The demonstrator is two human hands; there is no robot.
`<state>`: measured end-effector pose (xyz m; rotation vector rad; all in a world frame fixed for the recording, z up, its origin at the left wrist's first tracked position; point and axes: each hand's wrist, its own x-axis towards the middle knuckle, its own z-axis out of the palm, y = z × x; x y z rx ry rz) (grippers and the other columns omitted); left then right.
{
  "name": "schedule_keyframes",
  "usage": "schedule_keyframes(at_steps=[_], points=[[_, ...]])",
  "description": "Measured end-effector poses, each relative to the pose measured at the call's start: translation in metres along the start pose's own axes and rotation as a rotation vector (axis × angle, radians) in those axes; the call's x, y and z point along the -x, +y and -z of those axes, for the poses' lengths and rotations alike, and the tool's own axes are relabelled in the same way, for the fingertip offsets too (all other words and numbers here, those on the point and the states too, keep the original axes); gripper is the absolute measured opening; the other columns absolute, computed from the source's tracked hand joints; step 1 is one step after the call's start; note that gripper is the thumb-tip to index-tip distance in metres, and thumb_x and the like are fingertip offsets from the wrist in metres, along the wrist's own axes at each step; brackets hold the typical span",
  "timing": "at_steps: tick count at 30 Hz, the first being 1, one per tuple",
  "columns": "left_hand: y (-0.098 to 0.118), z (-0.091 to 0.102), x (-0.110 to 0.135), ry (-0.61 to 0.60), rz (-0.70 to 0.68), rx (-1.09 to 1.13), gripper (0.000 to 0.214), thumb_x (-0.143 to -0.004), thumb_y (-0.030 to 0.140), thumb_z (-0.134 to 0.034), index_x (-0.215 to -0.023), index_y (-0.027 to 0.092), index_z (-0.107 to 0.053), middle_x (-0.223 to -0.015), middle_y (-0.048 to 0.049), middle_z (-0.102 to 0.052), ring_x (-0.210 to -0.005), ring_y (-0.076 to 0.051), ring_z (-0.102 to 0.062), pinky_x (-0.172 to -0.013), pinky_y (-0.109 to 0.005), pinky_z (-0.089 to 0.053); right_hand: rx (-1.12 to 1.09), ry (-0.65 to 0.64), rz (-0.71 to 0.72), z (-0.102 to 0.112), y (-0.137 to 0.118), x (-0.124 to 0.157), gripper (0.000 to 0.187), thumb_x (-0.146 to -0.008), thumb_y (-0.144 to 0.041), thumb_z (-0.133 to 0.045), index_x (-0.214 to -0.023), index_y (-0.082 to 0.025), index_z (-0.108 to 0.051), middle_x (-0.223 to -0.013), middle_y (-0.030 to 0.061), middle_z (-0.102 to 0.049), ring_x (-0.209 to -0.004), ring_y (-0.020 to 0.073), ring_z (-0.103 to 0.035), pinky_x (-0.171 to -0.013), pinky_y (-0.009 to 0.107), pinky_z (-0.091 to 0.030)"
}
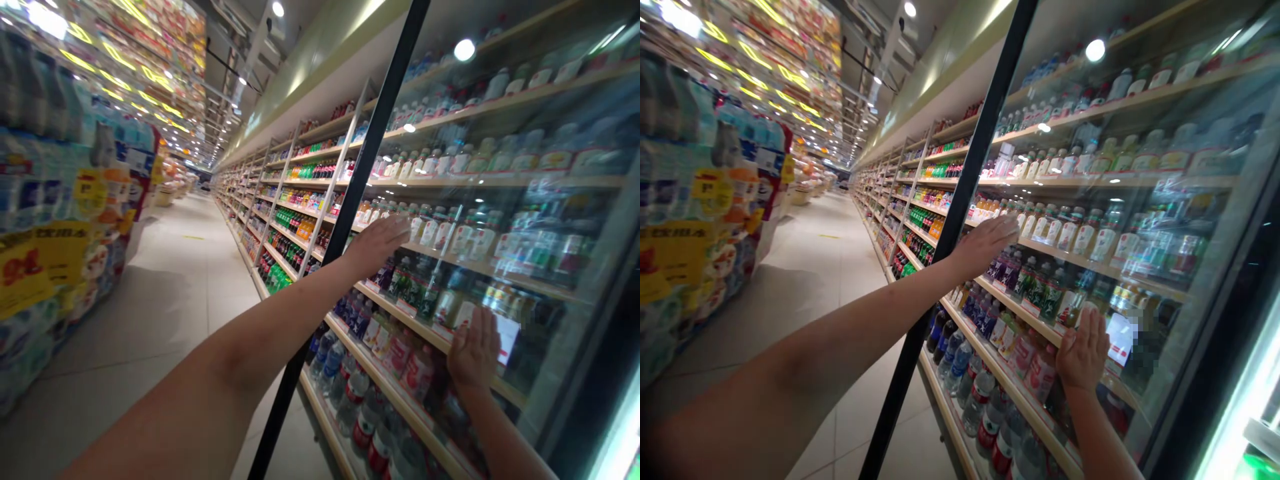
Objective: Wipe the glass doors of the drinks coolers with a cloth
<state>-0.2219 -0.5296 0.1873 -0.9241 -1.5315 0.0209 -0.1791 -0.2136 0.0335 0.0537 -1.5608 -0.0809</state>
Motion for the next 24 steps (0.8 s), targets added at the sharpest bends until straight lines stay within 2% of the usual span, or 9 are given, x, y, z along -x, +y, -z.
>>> schedule_keyframes(at_steps=[3, 6, 8, 14, 16, 19, 20, 21, 24], points=[[0.014, -0.006, 0.012, 0.019, -0.015, -0.016, 0.044, -0.104, 0.013, -0.04, -0.146, 0.014, -0.052, -0.16, -0.0061, -0.041, -0.154, -0.023, -0.026, -0.129, -0.041, -0.027, 0.0, 0.004, -0.002, 0.0, 0.0, 0.0, 0.065, -0.101, -0.025, -0.041, -0.163, -0.016, -0.021, -0.161, 0.0186, -0.036, -0.151, 0.0341, -0.033, -0.119, 0.061, -0.036], [0.026, -0.009, 0.029, -0.088, -0.403, -0.007, 0.042, -0.107, 0.018, -0.036, -0.143, 0.021, -0.057, -0.157, 0.0021, -0.047, -0.15, -0.017, -0.035, -0.128, -0.035, -0.028, 0.005, 0.014, 0.004, 0.0, 0.001, 0.0, 0.064, -0.101, -0.026, -0.041, -0.162, -0.015, -0.024, -0.16, 0.0183, -0.038, -0.15, 0.0342, -0.036, -0.117, 0.06, -0.038], [0.021, -0.006, 0.029, -0.146, -0.54, -0.012, 0.041, -0.107, 0.02, -0.039, -0.143, 0.026, -0.057, -0.156, 0.005, -0.047, -0.148, -0.016, -0.039, -0.127, -0.035, -0.03, 0.0, 0.01, -0.008, 0.0, 0.001, 0.0, 0.064, -0.101, -0.027, -0.041, -0.162, -0.015, -0.025, -0.16, 0.0185, -0.038, -0.15, 0.0347, -0.036, -0.117, 0.061, -0.038], [0.013, 0.001, 0.011, -0.023, -0.005, -0.063, 0.045, -0.103, 0.015, -0.04, -0.147, 0.017, -0.052, -0.162, -0.0058, -0.038, -0.154, -0.024, -0.028, -0.129, -0.046, -0.025, -0.022, 0.013, -0.017, 0.0, 0.002, 0.001, 0.062, -0.102, -0.028, -0.041, -0.161, -0.013, -0.028, -0.159, 0.0204, -0.04, -0.15, 0.0362, -0.035, -0.117, 0.063, -0.037], [0.024, -0.002, 0.02, -0.034, -0.117, -0.051, 0.043, -0.104, 0.019, -0.041, -0.144, 0.018, -0.056, -0.159, -0.0037, -0.043, -0.153, -0.022, -0.03, -0.129, -0.041, -0.026, -0.022, 0.014, -0.014, 0.0, 0.002, 0.001, 0.063, -0.101, -0.027, -0.041, -0.161, -0.013, -0.028, -0.159, 0.0206, -0.04, -0.15, 0.0364, -0.036, -0.117, 0.063, -0.037], [0.03, -0.004, 0.033, -0.149, -0.564, 0.004, 0.04, -0.102, 0.025, -0.047, -0.139, 0.031, -0.061, -0.154, 0.0069, -0.05, -0.149, -0.014, -0.038, -0.127, -0.032, -0.03, -0.018, 0.009, -0.011, 0.0, 0.003, 0.001, 0.064, -0.101, -0.026, -0.042, -0.162, -0.014, -0.026, -0.159, 0.0203, -0.04, -0.15, 0.0357, -0.036, -0.117, 0.062, -0.037], [0.027, -0.002, 0.033, -0.172, -0.633, 0.008, 0.041, -0.101, 0.025, -0.048, -0.14, 0.033, -0.06, -0.154, 0.0075, -0.049, -0.148, -0.014, -0.039, -0.127, -0.034, -0.03, -0.017, 0.007, -0.013, -0.001, 0.003, 0.001, 0.064, -0.101, -0.026, -0.042, -0.162, -0.014, -0.025, -0.159, 0.0203, -0.04, -0.15, 0.0355, -0.035, -0.117, 0.061, -0.037], [0.022, 0.0, 0.031, -0.176, -0.614, 0.002, 0.042, -0.101, 0.024, -0.048, -0.141, 0.032, -0.059, -0.156, 0.006, -0.047, -0.148, -0.015, -0.039, -0.127, -0.037, -0.029, -0.015, 0.004, -0.016, -0.001, 0.003, 0.001, 0.064, -0.101, -0.026, -0.042, -0.162, -0.014, -0.025, -0.159, 0.0204, -0.039, -0.15, 0.0355, -0.035, -0.117, 0.061, -0.037], [0.007, 0.007, 0.018, -0.093, -0.214, -0.051, 0.047, -0.102, 0.019, -0.045, -0.148, 0.024, -0.052, -0.162, -0.0007, -0.039, -0.152, -0.021, -0.033, -0.128, -0.047, -0.025, -0.015, -0.014, -0.027, -0.001, 0.003, 0.002, 0.064, -0.101, -0.026, -0.041, -0.162, -0.014, -0.025, -0.16, 0.0207, -0.038, -0.151, 0.0355, -0.034, -0.118, 0.062, -0.035]])
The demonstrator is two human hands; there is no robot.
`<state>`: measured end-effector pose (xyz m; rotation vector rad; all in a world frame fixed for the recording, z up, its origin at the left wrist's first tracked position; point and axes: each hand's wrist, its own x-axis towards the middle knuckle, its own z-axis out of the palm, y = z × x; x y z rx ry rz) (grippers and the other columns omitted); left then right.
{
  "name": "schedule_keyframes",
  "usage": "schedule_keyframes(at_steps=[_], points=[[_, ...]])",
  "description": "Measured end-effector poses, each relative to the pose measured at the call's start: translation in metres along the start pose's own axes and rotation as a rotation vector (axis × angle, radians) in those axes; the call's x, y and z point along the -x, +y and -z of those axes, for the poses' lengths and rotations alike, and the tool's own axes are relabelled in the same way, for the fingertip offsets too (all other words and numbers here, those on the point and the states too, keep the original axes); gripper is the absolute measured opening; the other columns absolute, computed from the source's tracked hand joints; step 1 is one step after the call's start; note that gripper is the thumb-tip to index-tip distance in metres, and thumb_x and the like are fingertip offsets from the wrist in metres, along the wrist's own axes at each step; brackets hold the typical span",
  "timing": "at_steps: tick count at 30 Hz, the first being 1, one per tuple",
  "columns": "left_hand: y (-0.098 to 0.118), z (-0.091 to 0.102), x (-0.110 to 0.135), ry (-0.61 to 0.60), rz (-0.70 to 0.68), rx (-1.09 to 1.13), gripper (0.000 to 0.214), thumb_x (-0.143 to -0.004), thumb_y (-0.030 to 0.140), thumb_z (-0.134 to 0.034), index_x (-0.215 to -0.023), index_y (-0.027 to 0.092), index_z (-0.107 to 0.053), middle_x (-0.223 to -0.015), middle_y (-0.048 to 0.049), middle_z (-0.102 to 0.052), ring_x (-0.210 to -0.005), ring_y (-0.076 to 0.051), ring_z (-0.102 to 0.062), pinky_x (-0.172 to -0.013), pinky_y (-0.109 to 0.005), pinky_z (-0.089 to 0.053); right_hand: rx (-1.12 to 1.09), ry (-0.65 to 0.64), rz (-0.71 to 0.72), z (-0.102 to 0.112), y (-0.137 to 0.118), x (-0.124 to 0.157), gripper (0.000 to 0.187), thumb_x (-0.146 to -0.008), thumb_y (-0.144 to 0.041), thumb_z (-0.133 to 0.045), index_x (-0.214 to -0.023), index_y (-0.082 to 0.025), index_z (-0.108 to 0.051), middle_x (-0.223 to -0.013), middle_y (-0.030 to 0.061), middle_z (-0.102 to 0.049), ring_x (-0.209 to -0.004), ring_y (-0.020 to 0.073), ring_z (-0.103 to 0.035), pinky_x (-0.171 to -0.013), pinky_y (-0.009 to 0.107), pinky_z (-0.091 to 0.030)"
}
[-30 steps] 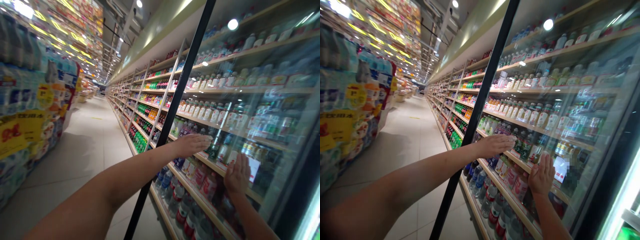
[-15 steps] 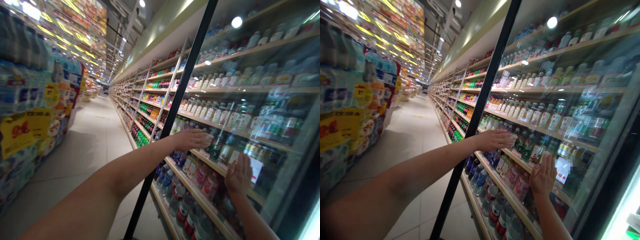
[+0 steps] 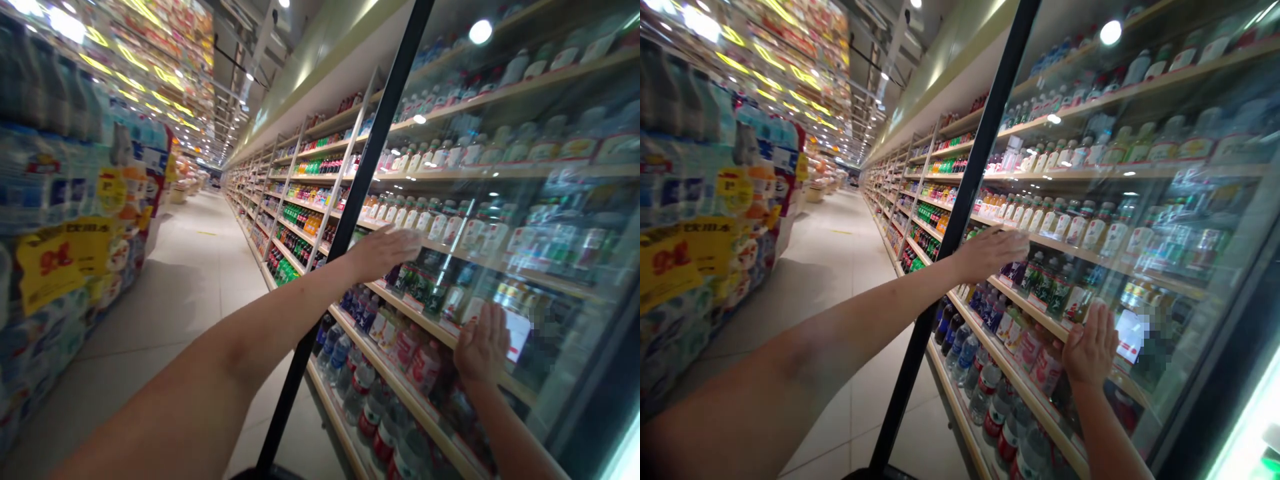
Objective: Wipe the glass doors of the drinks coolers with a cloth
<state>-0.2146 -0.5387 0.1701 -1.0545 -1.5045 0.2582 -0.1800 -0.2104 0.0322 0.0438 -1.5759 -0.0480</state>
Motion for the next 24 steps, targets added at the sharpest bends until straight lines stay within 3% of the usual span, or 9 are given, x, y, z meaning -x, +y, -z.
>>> schedule_keyframes(at_steps=[2, 3, 7, 9, 14, 16, 20, 21, 24], points=[[0.0, 0.001, -0.001, 0.033, 0.174, -0.013, 0.048, -0.102, 0.016, -0.042, -0.15, 0.019, -0.05, -0.163, -0.0032, -0.036, -0.154, -0.023, -0.027, -0.128, -0.046, -0.024, -0.001, -0.012, -0.003, 0.0, 0.0, 0.0, 0.065, -0.101, -0.027, -0.041, -0.162, -0.013, -0.024, -0.16, 0.0205, -0.037, -0.151, 0.035, -0.033, -0.119, 0.061, -0.035], [0.004, 0.0, 0.001, 0.034, 0.173, -0.014, 0.048, -0.102, 0.015, -0.041, -0.149, 0.018, -0.05, -0.163, -0.0035, -0.036, -0.154, -0.024, -0.026, -0.128, -0.045, -0.025, 0.0, -0.015, 0.0, 0.0, 0.0, 0.0, 0.065, -0.101, -0.027, -0.041, -0.162, -0.013, -0.024, -0.161, 0.0204, -0.036, -0.151, 0.0346, -0.032, -0.119, 0.061, -0.035], [0.02, -0.003, 0.014, -0.04, -0.263, 0.036, 0.043, -0.103, 0.018, -0.042, -0.143, 0.024, -0.057, -0.158, 0.002, -0.045, -0.151, -0.016, -0.034, -0.126, -0.035, -0.029, 0.014, 0.005, 0.007, 0.0, 0.001, 0.001, 0.063, -0.101, -0.027, -0.041, -0.161, -0.011, -0.028, -0.159, 0.0201, -0.039, -0.151, 0.034, -0.034, -0.118, 0.059, -0.036], [0.016, -0.002, 0.015, -0.054, -0.323, 0.053, 0.044, -0.101, 0.018, -0.047, -0.143, 0.026, -0.056, -0.158, 0.0017, -0.045, -0.15, -0.015, -0.035, -0.127, -0.036, -0.028, 0.017, 0.009, 0.008, 0.0, 0.002, 0.001, 0.062, -0.101, -0.028, -0.041, -0.16, -0.011, -0.03, -0.159, 0.0202, -0.039, -0.15, 0.0339, -0.035, -0.118, 0.059, -0.037], [0.005, -0.002, 0.004, 0.016, 0.103, 0.045, 0.051, -0.1, 0.011, -0.046, -0.151, 0.015, -0.046, -0.162, -0.0078, -0.037, -0.156, -0.022, -0.023, -0.129, -0.044, -0.023, 0.013, -0.001, -0.003, -0.001, 0.002, 0.002, 0.063, -0.101, -0.028, -0.04, -0.16, -0.012, -0.028, -0.16, 0.0199, -0.038, -0.151, 0.0339, -0.035, -0.118, 0.06, -0.036], [0.013, -0.006, 0.006, 0.019, 0.046, 0.065, 0.047, -0.102, 0.012, -0.044, -0.148, 0.014, -0.05, -0.161, -0.0079, -0.04, -0.155, -0.021, -0.023, -0.129, -0.041, -0.024, 0.012, -0.005, -0.003, -0.001, 0.002, 0.002, 0.063, -0.101, -0.028, -0.041, -0.161, -0.012, -0.027, -0.16, 0.0199, -0.038, -0.15, 0.0346, -0.034, -0.118, 0.061, -0.036], [0.021, -0.01, 0.011, -0.073, -0.256, 0.053, 0.044, -0.105, 0.017, -0.04, -0.147, 0.021, -0.053, -0.159, -0.0004, -0.044, -0.151, -0.018, -0.033, -0.128, -0.036, -0.027, 0.002, -0.002, -0.005, 0.0, 0.002, 0.002, 0.064, -0.1, -0.027, -0.042, -0.161, -0.013, -0.027, -0.16, 0.0199, -0.038, -0.149, 0.0364, -0.036, -0.118, 0.063, -0.035], [0.019, -0.009, 0.01, -0.079, -0.219, 0.034, 0.045, -0.104, 0.016, -0.039, -0.148, 0.022, -0.052, -0.16, 0.0004, -0.043, -0.152, -0.019, -0.033, -0.128, -0.037, -0.026, -0.004, 0.001, -0.001, 0.0, 0.002, 0.002, 0.064, -0.1, -0.027, -0.043, -0.161, -0.013, -0.028, -0.16, 0.0203, -0.038, -0.149, 0.037, -0.036, -0.117, 0.063, -0.035], [0.011, -0.006, 0.004, -0.022, 0.096, -0.021, 0.048, -0.104, 0.014, -0.038, -0.151, 0.019, -0.048, -0.162, -0.0021, -0.039, -0.153, -0.023, -0.029, -0.129, -0.043, -0.024, -0.022, 0.012, 0.009, 0.001, 0.002, 0.001, 0.064, -0.1, -0.026, -0.043, -0.161, -0.013, -0.028, -0.159, 0.0212, -0.039, -0.148, 0.039, -0.037, -0.116, 0.065, -0.037]])
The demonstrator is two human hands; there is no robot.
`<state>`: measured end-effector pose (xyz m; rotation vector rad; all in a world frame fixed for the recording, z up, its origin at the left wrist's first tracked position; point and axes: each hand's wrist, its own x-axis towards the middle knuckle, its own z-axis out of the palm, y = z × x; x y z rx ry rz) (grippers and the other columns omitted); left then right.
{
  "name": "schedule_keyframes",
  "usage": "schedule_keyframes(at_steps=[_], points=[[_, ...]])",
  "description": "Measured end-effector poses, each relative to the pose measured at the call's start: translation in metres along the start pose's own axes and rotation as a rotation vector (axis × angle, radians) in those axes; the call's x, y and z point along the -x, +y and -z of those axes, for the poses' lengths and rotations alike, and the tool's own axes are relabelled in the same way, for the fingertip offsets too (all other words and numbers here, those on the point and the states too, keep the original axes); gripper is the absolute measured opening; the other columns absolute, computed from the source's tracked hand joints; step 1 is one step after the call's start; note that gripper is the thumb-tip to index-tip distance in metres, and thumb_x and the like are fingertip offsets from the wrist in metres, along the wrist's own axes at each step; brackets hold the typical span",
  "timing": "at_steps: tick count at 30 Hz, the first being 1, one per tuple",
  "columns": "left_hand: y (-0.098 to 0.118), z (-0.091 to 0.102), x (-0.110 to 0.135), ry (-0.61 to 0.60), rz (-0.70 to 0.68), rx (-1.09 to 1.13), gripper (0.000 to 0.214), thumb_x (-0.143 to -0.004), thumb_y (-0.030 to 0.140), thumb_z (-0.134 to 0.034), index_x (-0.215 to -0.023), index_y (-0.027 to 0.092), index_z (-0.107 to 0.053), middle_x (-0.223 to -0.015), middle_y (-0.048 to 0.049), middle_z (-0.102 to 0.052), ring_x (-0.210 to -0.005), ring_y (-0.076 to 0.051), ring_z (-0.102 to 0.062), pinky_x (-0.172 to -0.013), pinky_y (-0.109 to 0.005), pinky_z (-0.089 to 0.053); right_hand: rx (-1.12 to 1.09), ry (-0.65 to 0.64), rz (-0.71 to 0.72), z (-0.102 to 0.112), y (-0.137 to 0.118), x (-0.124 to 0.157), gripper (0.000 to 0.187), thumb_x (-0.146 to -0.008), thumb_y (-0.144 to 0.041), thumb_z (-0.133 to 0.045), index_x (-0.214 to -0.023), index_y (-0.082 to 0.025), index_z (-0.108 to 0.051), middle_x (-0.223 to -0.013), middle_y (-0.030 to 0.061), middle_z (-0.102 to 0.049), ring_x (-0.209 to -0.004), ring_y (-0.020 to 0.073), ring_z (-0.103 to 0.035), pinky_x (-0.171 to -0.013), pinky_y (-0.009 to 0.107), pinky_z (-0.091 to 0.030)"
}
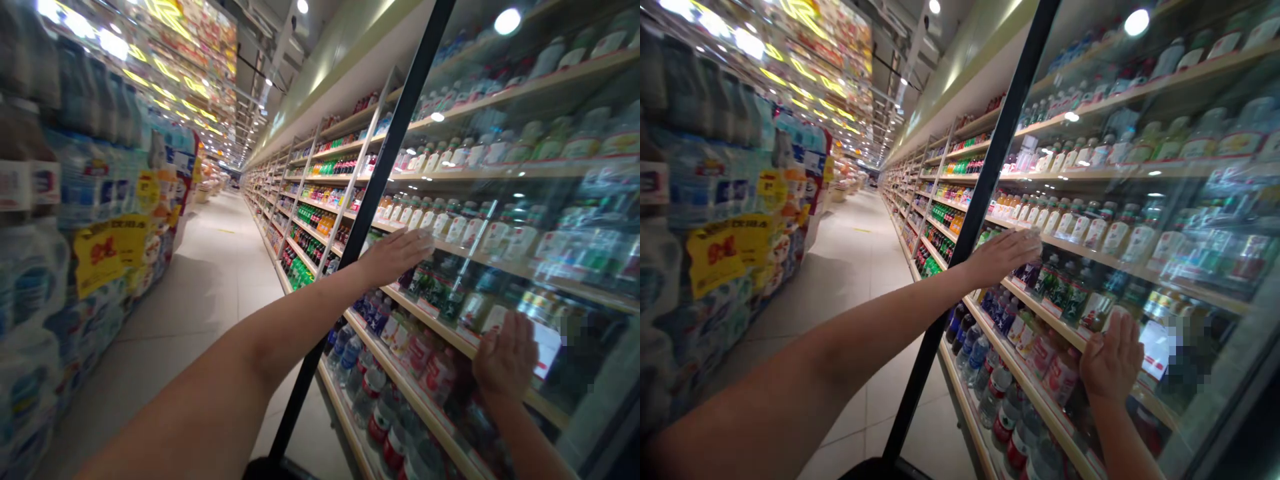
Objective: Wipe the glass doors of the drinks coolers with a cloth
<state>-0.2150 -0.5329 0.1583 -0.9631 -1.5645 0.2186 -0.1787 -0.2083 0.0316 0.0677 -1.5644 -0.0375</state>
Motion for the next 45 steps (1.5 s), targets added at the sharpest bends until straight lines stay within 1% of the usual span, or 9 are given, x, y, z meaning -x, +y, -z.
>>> schedule_keyframes(at_steps=[3, 8, 14, 20, 23, 27, 31, 39, 45], points=[[0.004, 0.0, 0.003, 0.032, 0.089, -0.011, 0.047, -0.104, 0.015, -0.038, -0.151, 0.017, -0.048, -0.162, -0.004, -0.039, -0.154, -0.024, -0.027, -0.128, -0.042, -0.025, 0.008, 0.023, 0.008, 0.0, 0.0, 0.0, 0.063, -0.1, -0.027, -0.043, -0.16, -0.014, -0.031, -0.157, 0.0212, -0.042, -0.146, 0.04, -0.04, -0.114, 0.065, -0.039], [0.017, -0.001, 0.019, -0.035, -0.31, -0.052, 0.046, -0.104, 0.017, -0.039, -0.148, 0.02, -0.052, -0.16, -0.0016, -0.041, -0.151, -0.019, -0.035, -0.127, -0.037, -0.029, 0.001, 0.066, 0.023, -0.001, -0.001, 0.0, 0.062, -0.099, -0.027, -0.044, -0.159, -0.014, -0.034, -0.155, 0.0205, -0.045, -0.144, 0.0404, -0.043, -0.113, 0.064, -0.041], [0.018, 0.004, 0.009, -0.012, 0.059, -0.083, 0.047, -0.105, 0.019, -0.038, -0.151, 0.02, -0.048, -0.162, -0.0012, -0.038, -0.153, -0.022, -0.029, -0.127, -0.04, -0.029, -0.012, 0.07, 0.024, -0.002, 0.0, 0.0, 0.062, -0.099, -0.025, -0.046, -0.159, -0.014, -0.034, -0.155, 0.0202, -0.044, -0.144, 0.0413, -0.043, -0.113, 0.066, -0.041], [0.034, 0.005, 0.025, -0.081, -0.224, 0.001, 0.051, -0.106, 0.017, -0.03, -0.155, 0.023, -0.043, -0.164, 0.0008, -0.035, -0.154, -0.017, -0.027, -0.127, -0.034, -0.028, -0.053, 0.06, -0.036, 0.002, -0.009, 0.0, 0.063, -0.1, -0.025, -0.045, -0.16, -0.015, -0.031, -0.158, 0.0203, -0.041, -0.147, 0.0424, -0.039, -0.113, 0.072, -0.037], [0.037, 0.006, 0.028, -0.046, -0.171, 0.059, 0.056, -0.104, 0.01, -0.033, -0.158, 0.023, -0.037, -0.166, -0.0032, -0.029, -0.155, -0.017, -0.024, -0.127, -0.032, -0.026, -0.095, 0.057, 0.029, 0.011, -0.035, -0.008, 0.065, -0.099, -0.022, -0.049, -0.161, -0.013, -0.03, -0.16, 0.0215, -0.035, -0.149, 0.0407, -0.034, -0.116, 0.069, -0.035], [0.042, -0.001, 0.025, -0.018, -0.069, 0.215, 0.055, -0.104, 0.008, -0.037, -0.157, 0.017, -0.037, -0.169, -0.0083, -0.021, -0.157, -0.022, -0.009, -0.127, -0.034, -0.029, -0.219, -0.032, 0.443, 0.017, -0.089, -0.029, 0.062, -0.096, -0.016, -0.056, -0.155, -0.012, -0.038, -0.153, 0.0203, -0.048, -0.146, 0.0321, -0.042, -0.121, 0.055, -0.034], [0.043, -0.005, 0.03, -0.043, 0.075, 0.391, 0.054, -0.105, 0.014, -0.038, -0.159, 0.016, -0.031, -0.168, -0.0119, -0.019, -0.157, -0.024, 0.002, -0.125, -0.042, -0.035, -0.324, -0.082, 0.714, 0.008, -0.131, -0.049, 0.036, -0.094, -0.015, -0.056, -0.129, -0.008, -0.063, -0.134, 0.0186, -0.064, -0.144, 0.0324, -0.044, -0.123, 0.05, -0.033], [0.034, 0.019, 0.058, -0.176, 0.024, 0.471, 0.08, -0.086, 0.014, -0.052, -0.16, 0.008, -0.022, -0.167, -0.0124, -0.024, -0.158, -0.022, -0.005, -0.132, -0.044, -0.01, -0.345, -0.091, 0.732, 0.002, -0.129, -0.058, 0.027, -0.096, -0.025, -0.059, -0.121, -0.019, -0.069, -0.13, 0.0086, -0.069, -0.136, 0.0299, -0.049, -0.127, 0.051, -0.018], [0.038, 0.018, 0.037, 0.013, 0.377, 0.286, 0.056, -0.103, 0.026, -0.036, -0.157, 0.01, -0.034, -0.166, -0.0097, -0.029, -0.158, -0.021, -0.008, -0.131, -0.046, -0.016, -0.332, -0.083, 0.758, 0.008, -0.129, -0.065, 0.025, -0.095, -0.024, -0.064, -0.118, -0.022, -0.07, -0.127, 0.0064, -0.07, -0.118, 0.0266, -0.057, -0.114, 0.046, -0.038]])
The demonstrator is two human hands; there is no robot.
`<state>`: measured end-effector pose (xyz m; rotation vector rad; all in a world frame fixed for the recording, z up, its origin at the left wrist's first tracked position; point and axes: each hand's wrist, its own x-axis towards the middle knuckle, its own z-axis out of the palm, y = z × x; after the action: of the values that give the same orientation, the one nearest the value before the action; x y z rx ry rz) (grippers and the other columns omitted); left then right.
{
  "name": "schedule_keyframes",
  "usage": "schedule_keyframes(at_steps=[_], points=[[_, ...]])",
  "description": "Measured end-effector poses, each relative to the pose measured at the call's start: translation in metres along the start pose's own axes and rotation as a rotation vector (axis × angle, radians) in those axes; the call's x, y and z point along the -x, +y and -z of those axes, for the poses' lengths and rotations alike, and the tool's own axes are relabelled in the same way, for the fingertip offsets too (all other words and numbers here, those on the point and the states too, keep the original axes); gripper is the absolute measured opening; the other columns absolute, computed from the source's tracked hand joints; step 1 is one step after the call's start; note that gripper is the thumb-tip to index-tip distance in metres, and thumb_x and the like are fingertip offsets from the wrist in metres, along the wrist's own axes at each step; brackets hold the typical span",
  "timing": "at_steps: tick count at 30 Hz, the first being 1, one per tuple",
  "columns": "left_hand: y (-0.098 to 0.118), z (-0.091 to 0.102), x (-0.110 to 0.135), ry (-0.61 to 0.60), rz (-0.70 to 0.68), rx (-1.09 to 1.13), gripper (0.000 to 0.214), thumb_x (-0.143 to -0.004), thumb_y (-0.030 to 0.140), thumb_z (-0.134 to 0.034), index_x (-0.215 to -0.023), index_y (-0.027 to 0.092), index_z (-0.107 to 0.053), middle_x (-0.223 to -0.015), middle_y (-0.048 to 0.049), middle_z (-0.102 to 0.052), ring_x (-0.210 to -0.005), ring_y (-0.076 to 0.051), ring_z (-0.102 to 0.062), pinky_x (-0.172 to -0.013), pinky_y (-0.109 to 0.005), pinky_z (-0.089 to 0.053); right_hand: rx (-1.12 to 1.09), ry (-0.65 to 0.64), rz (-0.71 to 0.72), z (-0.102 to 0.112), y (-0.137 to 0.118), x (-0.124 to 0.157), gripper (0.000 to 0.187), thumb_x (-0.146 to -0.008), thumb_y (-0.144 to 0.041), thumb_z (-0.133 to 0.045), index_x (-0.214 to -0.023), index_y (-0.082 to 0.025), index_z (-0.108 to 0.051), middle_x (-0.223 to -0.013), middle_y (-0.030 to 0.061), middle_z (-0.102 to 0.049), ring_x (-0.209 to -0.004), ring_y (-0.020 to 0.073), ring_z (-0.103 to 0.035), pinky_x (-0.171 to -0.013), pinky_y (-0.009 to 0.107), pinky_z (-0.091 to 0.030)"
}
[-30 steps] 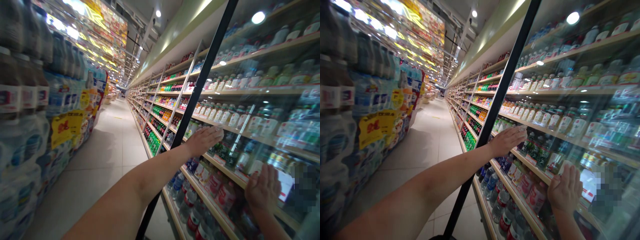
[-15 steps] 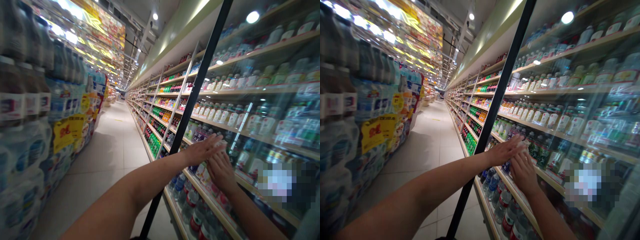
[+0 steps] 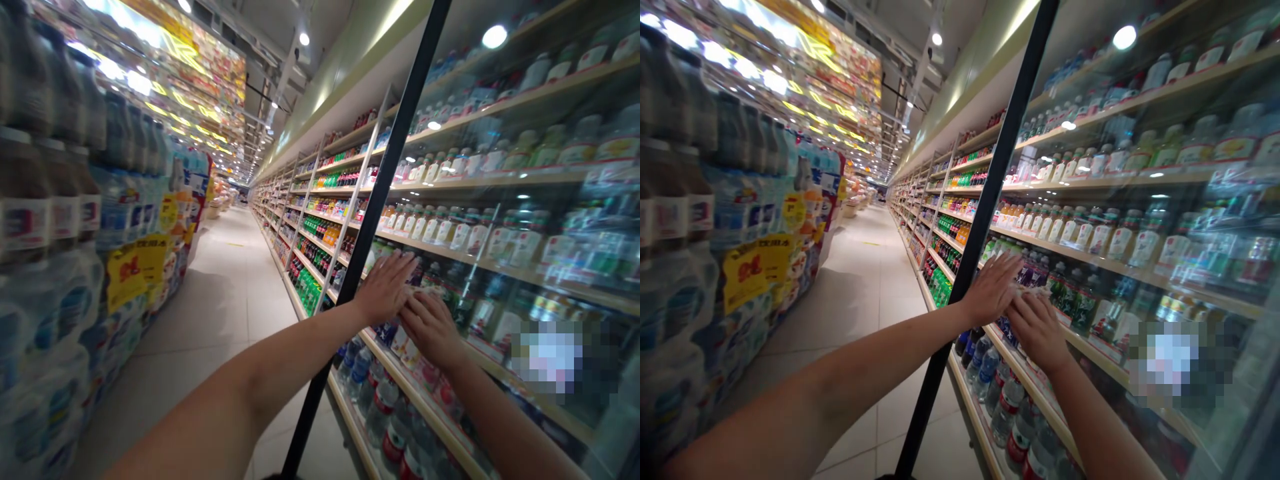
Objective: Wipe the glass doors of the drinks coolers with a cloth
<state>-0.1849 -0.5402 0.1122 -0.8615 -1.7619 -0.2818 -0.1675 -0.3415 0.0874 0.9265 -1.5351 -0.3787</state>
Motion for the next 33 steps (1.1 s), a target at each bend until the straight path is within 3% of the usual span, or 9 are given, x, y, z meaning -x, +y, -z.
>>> schedule_keyframes(at_steps=[3, 10, 14, 18, 21, 25, 29, 33], points=[[0.001, -0.012, -0.006, 0.051, 0.101, -0.159, 0.056, -0.106, 0.031, -0.035, -0.158, 0.01, -0.033, -0.166, -0.0104, -0.027, -0.158, -0.025, -0.01, -0.129, -0.047, -0.022, 0.053, -0.04, -0.011, 0.003, 0.002, 0.003, 0.027, -0.095, -0.022, -0.063, -0.121, -0.025, -0.07, -0.129, 0.005, -0.07, -0.112, 0.0236, -0.059, -0.109, 0.043, -0.042], [-0.006, -0.024, 0.006, 0.022, -0.027, -0.427, 0.063, -0.106, 0.047, -0.038, -0.158, 0.01, -0.035, -0.167, -0.0099, -0.022, -0.155, -0.034, -0.02, -0.124, -0.052, -0.028, 0.031, 0.036, -0.136, 0.002, 0.017, 0.027, 0.031, -0.096, -0.014, -0.059, -0.126, -0.021, -0.065, -0.141, 0.0089, -0.062, -0.134, 0.0263, -0.053, -0.112, 0.044, -0.044], [-0.005, -0.026, 0.005, 0.015, -0.012, -0.45, 0.062, -0.106, 0.044, -0.039, -0.158, 0.011, -0.034, -0.167, -0.0094, -0.022, -0.155, -0.033, -0.022, -0.124, -0.052, -0.029, 0.049, 0.013, -0.124, 0.005, 0.012, 0.044, 0.031, -0.097, -0.01, -0.055, -0.126, -0.019, -0.063, -0.14, 0.0109, -0.063, -0.141, 0.0279, -0.048, -0.116, 0.047, -0.04], [-0.005, -0.029, 0.005, 0.037, -0.003, -0.448, 0.061, -0.106, 0.042, -0.04, -0.158, 0.011, -0.034, -0.168, -0.0083, -0.023, -0.155, -0.032, -0.022, -0.124, -0.051, -0.03, 0.07, -0.071, -0.111, 0.014, 0.029, 0.046, 0.033, -0.099, -0.011, -0.051, -0.128, -0.02, -0.061, -0.142, 0.0099, -0.061, -0.142, 0.0258, -0.047, -0.12, 0.049, -0.033], [-0.005, -0.03, 0.005, 0.035, 0.001, -0.44, 0.062, -0.105, 0.042, -0.04, -0.159, 0.012, -0.032, -0.168, -0.0077, -0.021, -0.155, -0.032, -0.021, -0.123, -0.052, -0.03, 0.091, 0.013, -0.203, 0.014, 0.044, 0.04, 0.034, -0.098, -0.013, -0.053, -0.13, -0.02, -0.061, -0.146, 0.011, -0.058, -0.144, 0.0268, -0.045, -0.119, 0.048, -0.036], [-0.006, -0.03, 0.005, 0.045, 0.001, -0.443, 0.061, -0.106, 0.041, -0.039, -0.159, 0.012, -0.033, -0.168, -0.0068, -0.023, -0.155, -0.032, -0.022, -0.124, -0.051, -0.03, 0.099, 0.079, -0.264, 0.01, 0.032, 0.042, 0.035, -0.096, -0.016, -0.057, -0.131, -0.018, -0.061, -0.146, 0.0146, -0.057, -0.144, 0.0299, -0.044, -0.116, 0.049, -0.04], [-0.006, -0.03, 0.005, 0.043, -0.001, -0.443, 0.061, -0.105, 0.041, -0.04, -0.158, 0.012, -0.034, -0.167, -0.0073, -0.024, -0.155, -0.032, -0.022, -0.124, -0.051, -0.03, 0.14, -0.023, -0.161, 0.012, 0.02, 0.046, 0.03, -0.096, -0.02, -0.061, -0.126, -0.022, -0.065, -0.138, 0.0091, -0.065, -0.133, 0.0271, -0.054, -0.114, 0.045, -0.038], [-0.006, -0.029, 0.004, 0.029, 0.001, -0.44, 0.061, -0.105, 0.041, -0.041, -0.158, 0.012, -0.034, -0.167, -0.0075, -0.024, -0.155, -0.032, -0.022, -0.124, -0.051, -0.03, 0.16, -0.014, -0.192, 0.013, 0.028, 0.041, 0.035, -0.097, -0.017, -0.058, -0.13, -0.025, -0.064, -0.142, 0.0055, -0.063, -0.13, 0.0241, -0.055, -0.113, 0.041, -0.039]])
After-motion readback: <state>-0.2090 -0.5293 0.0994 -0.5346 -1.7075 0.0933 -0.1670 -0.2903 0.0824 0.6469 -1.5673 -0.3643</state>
